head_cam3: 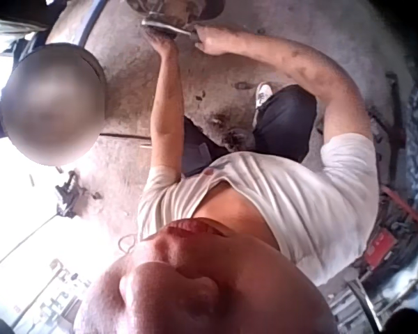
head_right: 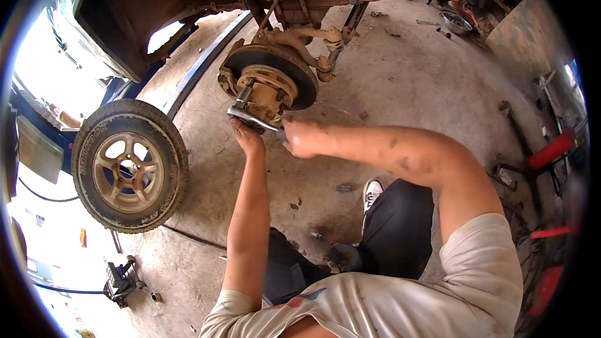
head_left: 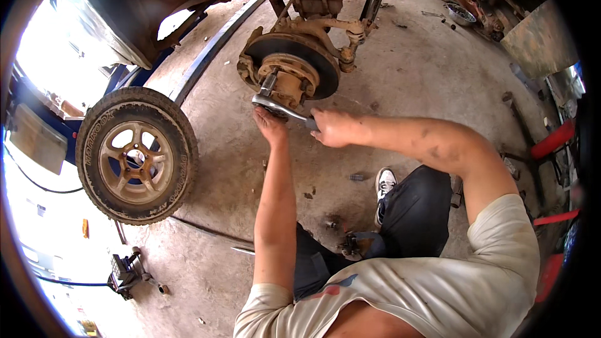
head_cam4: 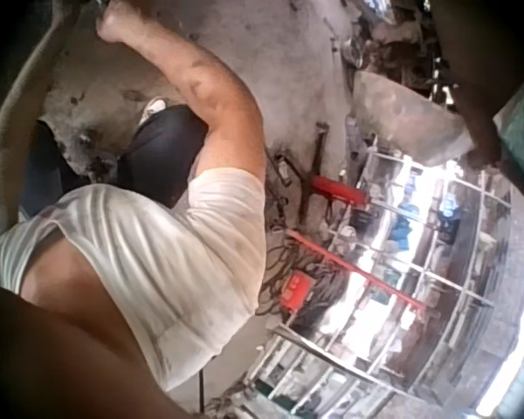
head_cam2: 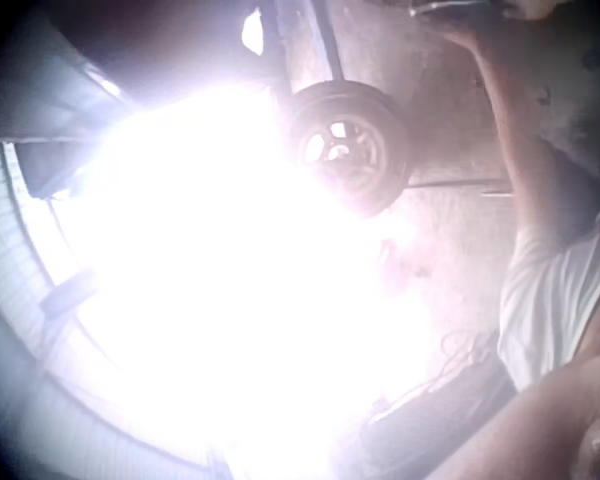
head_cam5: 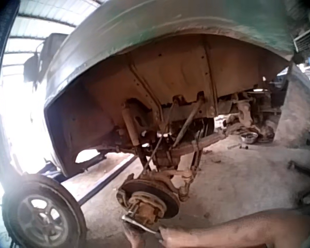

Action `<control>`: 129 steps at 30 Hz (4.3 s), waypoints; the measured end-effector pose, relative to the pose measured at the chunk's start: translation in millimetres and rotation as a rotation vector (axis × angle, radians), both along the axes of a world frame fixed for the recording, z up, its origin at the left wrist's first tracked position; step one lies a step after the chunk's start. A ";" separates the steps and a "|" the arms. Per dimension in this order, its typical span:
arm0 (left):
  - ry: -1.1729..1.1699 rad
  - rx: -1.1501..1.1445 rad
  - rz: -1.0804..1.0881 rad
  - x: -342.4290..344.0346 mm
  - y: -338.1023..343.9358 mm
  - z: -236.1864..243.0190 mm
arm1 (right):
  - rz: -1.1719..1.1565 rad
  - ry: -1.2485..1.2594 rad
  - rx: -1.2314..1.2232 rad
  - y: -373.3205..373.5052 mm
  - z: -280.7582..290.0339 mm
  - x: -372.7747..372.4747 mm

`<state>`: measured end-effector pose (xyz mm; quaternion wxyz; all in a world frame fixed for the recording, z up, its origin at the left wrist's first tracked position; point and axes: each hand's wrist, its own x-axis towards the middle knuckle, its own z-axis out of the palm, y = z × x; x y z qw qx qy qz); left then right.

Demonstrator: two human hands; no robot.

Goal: The person is working on a vehicle's wheel hub assembly. They use a ratchet and socket to loosen and remove bolts, then use a hammer to tap a component. The person continues to manipulate the hub area with various tools.

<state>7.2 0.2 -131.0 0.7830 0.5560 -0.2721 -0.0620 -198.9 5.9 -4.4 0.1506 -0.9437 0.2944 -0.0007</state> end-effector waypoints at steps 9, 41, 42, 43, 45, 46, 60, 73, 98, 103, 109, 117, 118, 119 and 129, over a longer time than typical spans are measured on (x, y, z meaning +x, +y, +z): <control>0.139 -0.415 0.079 -37.1 -24.6 21.6 | 0.322 0.495 -0.250 27.9 214.2 64.5; 0.296 -0.453 -0.532 -49.6 4.4 48.1 | 0.239 -0.696 0.323 -20.7 106.4 -7.4; 0.286 -0.444 -0.509 -29.5 3.5 32.6 | 0.321 -0.763 0.259 -17.8 99.1 -0.9; 0.283 -0.445 -0.489 -0.9 -0.7 -0.1 | 0.364 -0.853 0.280 -17.3 85.9 2.9; 0.218 -0.272 -0.338 -16.0 -2.5 1.3 | 0.453 -1.189 0.221 -29.2 43.0 12.2; 0.185 -0.182 -0.259 -20.1 -0.2 5.4 | 0.505 -1.355 0.195 -31.0 37.4 15.4; 0.331 -0.443 -0.354 -40.8 -26.6 -27.4 | 0.334 -0.641 0.149 -38.3 155.9 186.8; 0.414 -0.399 -0.538 -11.5 7.7 -33.3 | 0.402 -1.359 -0.112 -29.4 107.8 139.1; 0.505 -0.373 -0.709 -8.4 -0.8 -51.8 | 0.118 -1.317 0.172 -22.4 33.8 156.4; 0.500 -0.377 -0.668 2.7 7.4 -55.8 | 0.326 -1.252 0.227 -28.6 21.7 157.6; 0.511 -0.385 -0.681 -15.5 -0.6 -58.0 | 0.245 -0.688 0.030 -42.8 34.9 198.1; 0.487 -0.395 -0.646 -3.8 4.1 -47.4 | 0.343 -1.005 0.165 -38.4 24.2 170.4; 0.491 -0.385 -0.649 -8.6 2.2 -49.3 | 0.270 -0.895 0.190 -37.2 34.9 183.0; 0.499 -0.375 -0.655 -13.8 0.6 -53.8 | 0.284 -0.788 0.164 -41.4 30.7 199.5; 0.425 -0.314 -0.623 -12.9 7.7 -31.4 | 0.238 -0.547 0.222 -42.4 43.3 209.6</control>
